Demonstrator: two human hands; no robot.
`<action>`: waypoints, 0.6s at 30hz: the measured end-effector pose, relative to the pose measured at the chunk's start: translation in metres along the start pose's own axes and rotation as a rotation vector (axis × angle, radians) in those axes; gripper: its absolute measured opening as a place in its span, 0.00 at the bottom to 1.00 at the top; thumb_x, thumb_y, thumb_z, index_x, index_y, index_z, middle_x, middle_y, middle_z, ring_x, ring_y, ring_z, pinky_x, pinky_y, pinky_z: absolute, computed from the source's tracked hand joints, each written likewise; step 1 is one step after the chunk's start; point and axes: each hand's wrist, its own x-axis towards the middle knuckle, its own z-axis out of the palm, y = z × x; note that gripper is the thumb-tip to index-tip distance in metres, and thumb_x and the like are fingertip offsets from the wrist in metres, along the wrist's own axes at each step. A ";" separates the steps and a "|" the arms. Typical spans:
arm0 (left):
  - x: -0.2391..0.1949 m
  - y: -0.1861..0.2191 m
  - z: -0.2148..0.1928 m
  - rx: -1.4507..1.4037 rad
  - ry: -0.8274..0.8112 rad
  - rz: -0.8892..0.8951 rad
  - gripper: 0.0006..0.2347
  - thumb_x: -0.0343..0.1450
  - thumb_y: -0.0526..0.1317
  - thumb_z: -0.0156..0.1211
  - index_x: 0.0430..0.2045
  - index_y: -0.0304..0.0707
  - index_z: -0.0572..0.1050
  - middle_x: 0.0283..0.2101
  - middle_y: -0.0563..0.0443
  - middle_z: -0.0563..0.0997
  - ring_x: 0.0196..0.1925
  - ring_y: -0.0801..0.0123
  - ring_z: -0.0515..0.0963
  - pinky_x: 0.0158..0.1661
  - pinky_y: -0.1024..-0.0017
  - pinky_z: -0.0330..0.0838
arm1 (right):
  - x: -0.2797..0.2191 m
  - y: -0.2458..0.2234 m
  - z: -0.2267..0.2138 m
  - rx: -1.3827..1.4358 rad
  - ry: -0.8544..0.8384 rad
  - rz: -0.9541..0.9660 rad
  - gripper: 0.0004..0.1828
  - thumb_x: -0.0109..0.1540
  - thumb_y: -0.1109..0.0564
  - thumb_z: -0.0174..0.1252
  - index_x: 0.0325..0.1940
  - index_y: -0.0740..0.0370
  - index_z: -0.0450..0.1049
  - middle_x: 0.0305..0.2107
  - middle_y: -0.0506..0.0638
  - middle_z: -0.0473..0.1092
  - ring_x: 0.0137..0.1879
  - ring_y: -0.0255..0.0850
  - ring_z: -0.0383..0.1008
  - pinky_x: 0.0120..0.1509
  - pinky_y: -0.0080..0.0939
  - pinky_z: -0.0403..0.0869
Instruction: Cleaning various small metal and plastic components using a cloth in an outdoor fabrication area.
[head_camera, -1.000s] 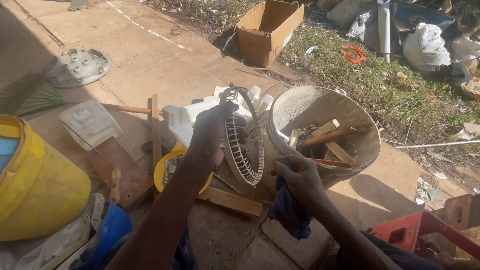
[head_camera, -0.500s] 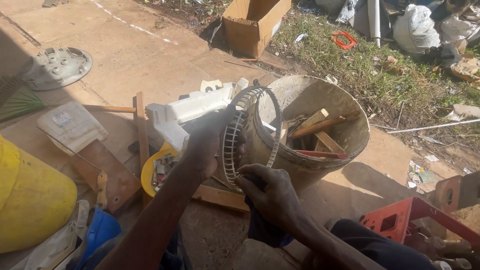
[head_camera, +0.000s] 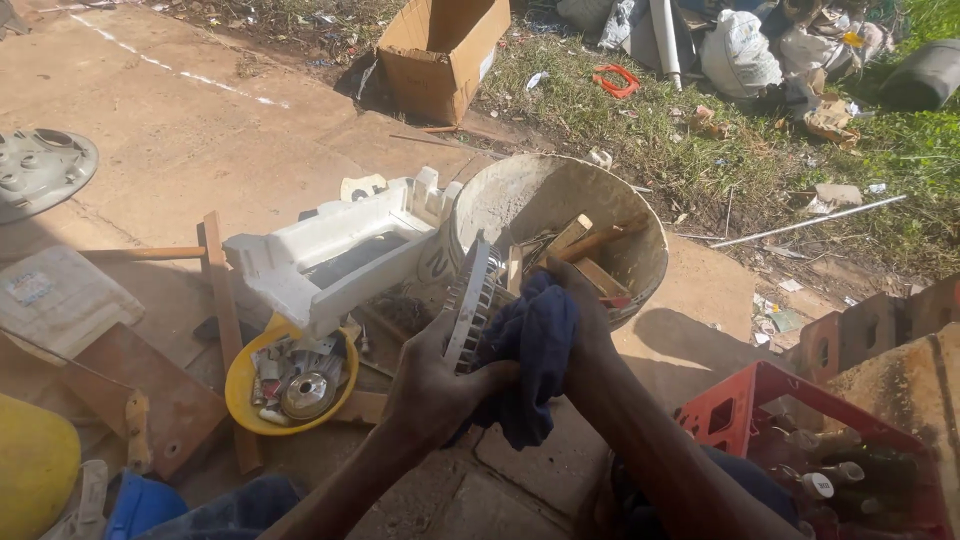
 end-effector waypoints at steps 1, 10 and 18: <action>-0.007 0.009 0.011 0.131 0.089 -0.053 0.11 0.57 0.42 0.78 0.24 0.40 0.81 0.19 0.42 0.83 0.25 0.57 0.85 0.30 0.64 0.76 | -0.005 0.004 0.006 -0.096 -0.029 0.017 0.34 0.64 0.42 0.57 0.66 0.69 0.71 0.60 0.66 0.71 0.70 0.55 0.69 0.80 0.51 0.55; 0.023 0.015 -0.007 0.176 0.291 0.130 0.05 0.61 0.39 0.66 0.25 0.40 0.80 0.23 0.39 0.83 0.29 0.52 0.85 0.34 0.59 0.76 | 0.017 0.036 -0.020 0.202 -0.574 0.077 0.15 0.67 0.50 0.56 0.49 0.64 0.72 0.40 0.58 0.73 0.46 0.48 0.72 0.53 0.49 0.69; 0.023 0.023 -0.020 0.102 0.201 0.082 0.04 0.61 0.37 0.68 0.22 0.38 0.79 0.15 0.43 0.80 0.20 0.67 0.79 0.28 0.68 0.75 | -0.001 0.020 -0.028 0.011 -0.470 -0.075 0.10 0.59 0.62 0.67 0.41 0.73 0.78 0.30 0.61 0.74 0.38 0.50 0.80 0.46 0.48 0.78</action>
